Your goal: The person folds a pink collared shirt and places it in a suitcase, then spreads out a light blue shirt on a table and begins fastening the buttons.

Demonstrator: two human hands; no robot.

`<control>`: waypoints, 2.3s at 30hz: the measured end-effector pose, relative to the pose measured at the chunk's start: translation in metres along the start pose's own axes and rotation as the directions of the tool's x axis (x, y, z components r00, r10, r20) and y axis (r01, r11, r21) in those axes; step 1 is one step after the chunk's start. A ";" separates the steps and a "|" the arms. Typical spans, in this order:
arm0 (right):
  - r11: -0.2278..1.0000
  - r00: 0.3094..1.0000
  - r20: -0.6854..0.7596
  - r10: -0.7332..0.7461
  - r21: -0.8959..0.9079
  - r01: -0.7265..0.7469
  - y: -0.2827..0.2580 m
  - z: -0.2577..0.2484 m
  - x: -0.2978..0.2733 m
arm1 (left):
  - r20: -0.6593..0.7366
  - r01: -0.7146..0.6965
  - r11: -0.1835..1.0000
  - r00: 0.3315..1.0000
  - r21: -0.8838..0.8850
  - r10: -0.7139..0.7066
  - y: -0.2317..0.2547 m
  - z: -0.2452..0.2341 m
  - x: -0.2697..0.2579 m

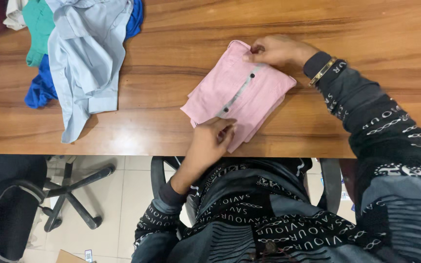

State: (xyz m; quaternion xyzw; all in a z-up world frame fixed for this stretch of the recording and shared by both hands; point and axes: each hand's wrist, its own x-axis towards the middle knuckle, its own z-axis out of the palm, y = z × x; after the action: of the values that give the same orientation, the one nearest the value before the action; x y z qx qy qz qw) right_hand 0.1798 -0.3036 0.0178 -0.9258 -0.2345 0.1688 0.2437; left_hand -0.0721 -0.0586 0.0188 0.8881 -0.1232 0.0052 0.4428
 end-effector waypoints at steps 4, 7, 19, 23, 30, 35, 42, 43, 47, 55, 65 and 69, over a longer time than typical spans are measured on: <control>0.962 0.909 0.394 0.140 0.164 -0.219 0.003 -0.006 0.025 | 0.227 -0.145 0.989 0.964 0.015 0.138 -0.020 -0.006 0.026; 0.947 0.905 0.398 0.150 0.205 -0.247 0.004 0.003 0.042 | 0.424 0.093 0.995 0.903 -0.044 -0.066 -0.027 -0.005 0.040; 0.663 0.701 -0.167 -0.693 -0.530 0.529 -0.150 -0.051 -0.099 | 0.276 -0.615 0.769 0.780 0.174 0.561 -0.046 0.004 0.141; 0.518 0.594 -0.207 -0.777 -0.746 0.418 -0.158 -0.012 -0.159 | 0.135 -0.508 0.603 0.821 0.616 0.554 -0.081 -0.014 0.169; 0.506 0.592 -0.264 -0.761 -0.813 0.288 -0.102 0.072 -0.150 | 0.178 -0.492 0.466 0.804 0.735 0.567 -0.139 -0.032 0.176; 0.636 0.667 -0.301 -0.681 -0.695 0.336 -0.088 0.105 -0.149 | 0.225 -0.484 0.262 0.735 0.835 0.639 -0.163 -0.055 0.243; 0.827 0.783 -0.369 -0.501 0.063 0.559 -0.092 0.087 -0.154 | -0.255 0.044 0.692 0.945 0.720 0.206 -0.161 -0.095 0.214; 0.823 0.816 -0.364 -0.449 0.187 0.536 -0.088 0.081 -0.154 | -0.348 0.115 0.744 0.923 0.658 0.165 -0.153 -0.091 0.200; 0.992 0.847 -0.530 0.053 0.124 0.015 -0.056 0.052 -0.129 | -0.233 0.422 0.906 0.882 0.009 -0.409 -0.105 -0.068 0.140; 0.992 0.889 -0.454 0.053 -0.078 -0.099 -0.035 0.060 -0.078 | -0.191 0.286 0.948 0.947 0.143 -0.257 -0.041 -0.020 0.101; 0.891 0.881 -0.363 0.303 0.436 -0.127 -0.035 0.076 -0.098 | -0.055 0.203 0.972 0.976 -0.119 -0.211 -0.034 -0.009 0.091; 0.869 0.846 -0.424 0.323 0.487 -0.087 -0.029 0.086 -0.105 | 0.098 0.439 0.691 0.875 -0.575 -0.474 -0.049 0.001 0.097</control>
State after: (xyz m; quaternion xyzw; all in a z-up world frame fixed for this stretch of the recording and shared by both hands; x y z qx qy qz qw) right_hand 0.0459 -0.3034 -0.0165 -0.8758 -0.0157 0.0027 0.4824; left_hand 0.0332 -0.0516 -0.0088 0.7117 0.1186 -0.1168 0.6825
